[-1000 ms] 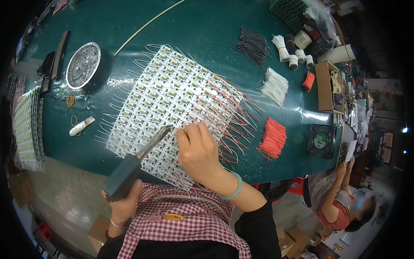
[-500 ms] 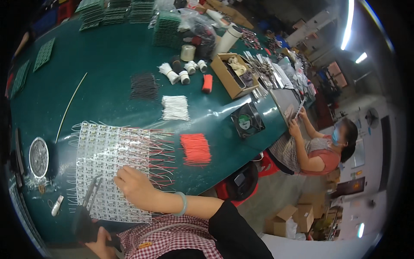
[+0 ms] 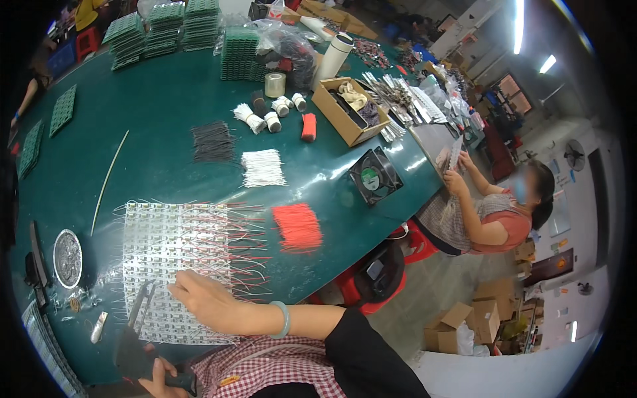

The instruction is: The person uses a soldering iron to attach red and white wires to a large LED panel. They repeatedly pick up wires from piles on the table, position them on the panel, and apply heat to secure them. The person occasionally uses a wooden stick to adjust the wires on the panel.

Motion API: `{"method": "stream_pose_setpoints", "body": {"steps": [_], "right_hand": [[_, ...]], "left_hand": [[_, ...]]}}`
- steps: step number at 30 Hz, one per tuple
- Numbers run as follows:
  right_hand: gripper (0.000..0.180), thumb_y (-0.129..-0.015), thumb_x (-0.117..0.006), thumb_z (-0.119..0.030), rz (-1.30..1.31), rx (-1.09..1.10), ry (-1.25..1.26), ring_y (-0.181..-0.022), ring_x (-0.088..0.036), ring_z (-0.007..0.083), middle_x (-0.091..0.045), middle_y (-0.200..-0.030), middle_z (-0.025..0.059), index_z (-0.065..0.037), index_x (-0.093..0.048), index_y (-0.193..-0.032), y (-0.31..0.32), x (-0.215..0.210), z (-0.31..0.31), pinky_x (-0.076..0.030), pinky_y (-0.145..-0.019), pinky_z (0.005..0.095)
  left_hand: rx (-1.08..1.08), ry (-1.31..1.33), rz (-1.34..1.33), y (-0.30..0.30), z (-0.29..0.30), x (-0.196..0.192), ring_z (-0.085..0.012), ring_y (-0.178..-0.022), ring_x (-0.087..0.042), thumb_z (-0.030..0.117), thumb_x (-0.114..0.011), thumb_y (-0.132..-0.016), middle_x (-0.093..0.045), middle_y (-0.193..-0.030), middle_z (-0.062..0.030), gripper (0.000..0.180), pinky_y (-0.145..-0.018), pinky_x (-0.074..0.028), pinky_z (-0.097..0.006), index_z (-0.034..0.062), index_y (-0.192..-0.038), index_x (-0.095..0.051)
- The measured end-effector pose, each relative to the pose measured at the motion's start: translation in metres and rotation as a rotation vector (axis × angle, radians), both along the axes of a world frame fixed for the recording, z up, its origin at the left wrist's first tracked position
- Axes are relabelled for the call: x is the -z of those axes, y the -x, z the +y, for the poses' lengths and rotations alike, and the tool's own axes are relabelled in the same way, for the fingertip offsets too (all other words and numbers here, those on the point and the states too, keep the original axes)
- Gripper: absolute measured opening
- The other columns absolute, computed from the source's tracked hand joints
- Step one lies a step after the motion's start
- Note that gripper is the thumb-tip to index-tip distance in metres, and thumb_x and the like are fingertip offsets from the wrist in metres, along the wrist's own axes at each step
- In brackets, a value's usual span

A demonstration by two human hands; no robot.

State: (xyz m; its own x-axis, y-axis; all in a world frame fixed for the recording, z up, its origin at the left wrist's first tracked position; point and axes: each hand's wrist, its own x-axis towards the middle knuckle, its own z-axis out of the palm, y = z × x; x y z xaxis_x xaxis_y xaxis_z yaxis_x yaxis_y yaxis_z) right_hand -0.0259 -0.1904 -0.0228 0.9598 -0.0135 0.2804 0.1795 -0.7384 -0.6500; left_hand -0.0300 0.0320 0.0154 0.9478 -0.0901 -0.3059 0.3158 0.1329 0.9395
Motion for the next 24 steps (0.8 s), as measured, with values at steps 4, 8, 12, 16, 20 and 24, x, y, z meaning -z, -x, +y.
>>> {"method": "stream_pose_setpoints", "body": {"steps": [4,8,12,16,20,24], "right_hand": [[0.025,-0.075,-0.061,0.0,-0.084,0.045,0.153,-0.088,-0.056,0.0231,-0.053,-0.089,0.0065,-0.003,-0.066,-0.099,-0.001,0.013,-0.003,-0.047,-0.069,0.0346],[0.02,-0.074,-0.061,0.0,-0.067,0.082,0.142,-0.086,-0.056,0.0248,-0.054,-0.089,0.0069,-0.004,-0.064,-0.094,0.002,0.025,-0.008,-0.047,-0.069,0.0369],[0.012,-0.078,-0.062,-0.001,-0.061,0.107,0.101,-0.083,-0.056,0.0261,-0.053,-0.085,0.0081,-0.003,-0.062,-0.09,0.004,0.025,-0.013,-0.047,-0.067,0.037],[0.007,-0.082,-0.064,-0.002,-0.09,0.124,0.058,-0.079,-0.056,0.0268,-0.052,-0.083,0.0089,-0.002,-0.061,-0.087,0.001,0.02,-0.009,-0.048,-0.067,0.0364],[0.005,-0.082,-0.065,-0.001,-0.14,0.143,0.024,-0.078,-0.055,0.027,-0.051,-0.083,0.0098,-0.001,-0.061,-0.085,-0.003,0.015,-0.008,-0.047,-0.065,0.0363],[0.005,-0.082,-0.066,-0.001,-0.119,0.128,0.044,-0.078,-0.056,0.0265,-0.052,-0.082,0.0092,-0.002,-0.061,-0.084,-0.004,0.016,-0.007,-0.048,-0.066,0.0365]], "left_hand": [[0.358,-0.362,-0.448,-0.005,0.034,0.027,-0.0127,-0.061,-0.047,-0.008,-0.061,-0.084,-0.059,-0.088,-0.0106,0.034,-0.055,-0.038,-0.025,-0.0069,-0.117,-0.053],[-0.011,0.032,-0.197,0.004,0.013,0.033,-0.0094,-0.055,-0.048,-0.006,-0.064,-0.085,-0.062,-0.095,-0.0106,0.041,-0.046,-0.037,-0.024,-0.0071,-0.125,-0.053],[0.071,-0.098,0.015,0.002,-0.001,-0.009,-0.0129,-0.061,-0.048,-0.01,-0.061,-0.085,-0.061,-0.09,-0.0124,0.039,-0.054,-0.039,-0.024,-0.006,-0.123,-0.055],[0.052,-0.082,-0.007,0.005,0.004,-0.001,-0.0117,-0.06,-0.049,-0.005,-0.06,-0.089,-0.061,-0.091,-0.0126,0.042,-0.051,-0.039,-0.023,-0.0031,-0.131,-0.054],[0.118,-0.294,0.06,0.006,0.009,-0.003,-0.0109,-0.057,-0.048,-0.002,-0.061,-0.091,-0.059,-0.078,-0.0077,0.037,-0.05,-0.038,-0.023,-0.0024,-0.128,-0.055],[0.125,-0.31,0.094,0.009,0.01,0.0,-0.0107,-0.053,-0.047,0.0,-0.061,-0.091,-0.054,-0.066,-0.0029,0.031,-0.047,-0.037,-0.023,-0.0012,-0.122,-0.056]]}}
